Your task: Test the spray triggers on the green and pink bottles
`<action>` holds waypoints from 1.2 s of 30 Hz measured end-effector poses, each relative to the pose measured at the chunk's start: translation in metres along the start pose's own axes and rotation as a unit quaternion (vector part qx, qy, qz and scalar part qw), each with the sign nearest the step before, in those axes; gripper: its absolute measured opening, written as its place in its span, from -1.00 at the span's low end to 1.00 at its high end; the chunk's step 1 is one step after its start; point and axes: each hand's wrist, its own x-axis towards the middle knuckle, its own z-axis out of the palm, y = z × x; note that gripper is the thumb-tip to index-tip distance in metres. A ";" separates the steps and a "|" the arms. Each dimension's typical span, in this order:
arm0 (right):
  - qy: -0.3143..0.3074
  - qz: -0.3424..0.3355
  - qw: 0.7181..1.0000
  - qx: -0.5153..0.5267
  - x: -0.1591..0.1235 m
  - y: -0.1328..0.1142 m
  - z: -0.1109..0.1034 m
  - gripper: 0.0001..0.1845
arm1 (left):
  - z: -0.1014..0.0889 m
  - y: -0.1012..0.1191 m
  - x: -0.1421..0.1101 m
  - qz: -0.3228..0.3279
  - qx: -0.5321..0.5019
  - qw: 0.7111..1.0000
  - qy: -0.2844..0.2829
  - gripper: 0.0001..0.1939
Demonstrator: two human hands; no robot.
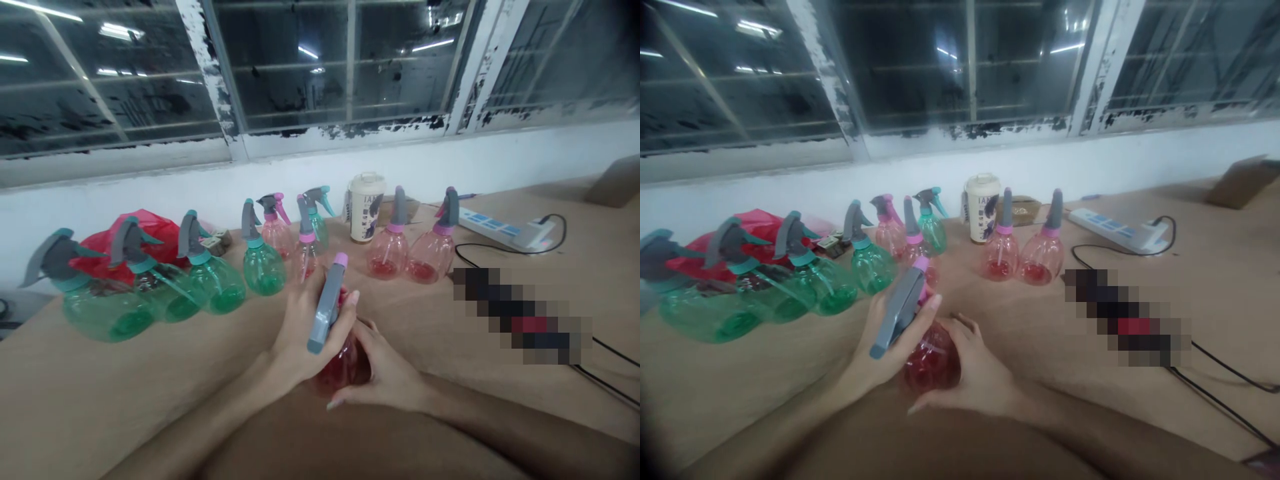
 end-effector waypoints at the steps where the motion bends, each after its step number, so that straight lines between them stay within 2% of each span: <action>1: -0.003 -0.003 1.000 -0.002 0.000 0.000 0.000 0.07 | 0.000 0.000 0.000 0.001 0.007 1.000 0.003 -0.89; 5: -0.001 -0.006 1.000 -0.002 0.001 -0.004 0.000 0.04 | -0.001 -0.002 0.001 0.005 0.010 1.000 -0.012 -0.89; 7: 0.006 -0.008 1.000 0.000 0.001 -0.004 -0.001 0.03 | 0.000 -0.003 0.002 0.000 0.008 1.000 -0.017 -0.83; 10: 0.020 -0.010 1.000 0.003 0.001 0.001 -0.005 -0.04 | 0.003 -0.010 0.000 -0.018 0.009 1.000 -0.013 -0.61; 13: 0.016 -0.016 1.000 0.017 0.004 0.010 -0.011 -0.22 | 0.009 -0.023 -0.010 -0.038 0.008 0.999 -0.032 -0.37; 15: 0.014 -0.037 0.999 0.021 0.007 0.015 -0.017 -0.27 | 0.013 -0.034 -0.020 -0.053 -0.009 0.997 -0.052 -0.39; 18: 0.023 -0.061 0.998 0.005 0.013 0.021 -0.025 -0.22 | 0.017 -0.047 -0.035 -0.075 0.000 0.995 -0.060 -0.49; 23: 0.044 -0.098 0.993 -0.058 0.016 0.026 -0.038 -0.18 | 0.021 -0.055 -0.044 -0.076 0.063 0.993 -0.071 -0.43; 26: 0.103 -0.161 0.976 -0.106 0.016 0.028 -0.047 -0.19 | 0.027 -0.057 -0.038 -0.076 0.092 0.992 -0.049 -0.37; 29: 0.175 -0.212 0.952 -0.133 0.019 0.030 -0.055 -0.29 | 0.038 -0.060 -0.028 -0.090 0.102 0.991 -0.015 -0.32; 33: 0.293 -0.202 0.925 -0.136 0.026 0.034 -0.063 -0.56 | 0.059 -0.066 -0.012 -0.098 0.095 0.990 0.026 -0.32; 36: 0.358 -0.177 0.906 -0.143 0.032 0.040 -0.073 -0.67 | 0.076 -0.071 0.001 -0.104 0.093 0.989 0.054 -0.30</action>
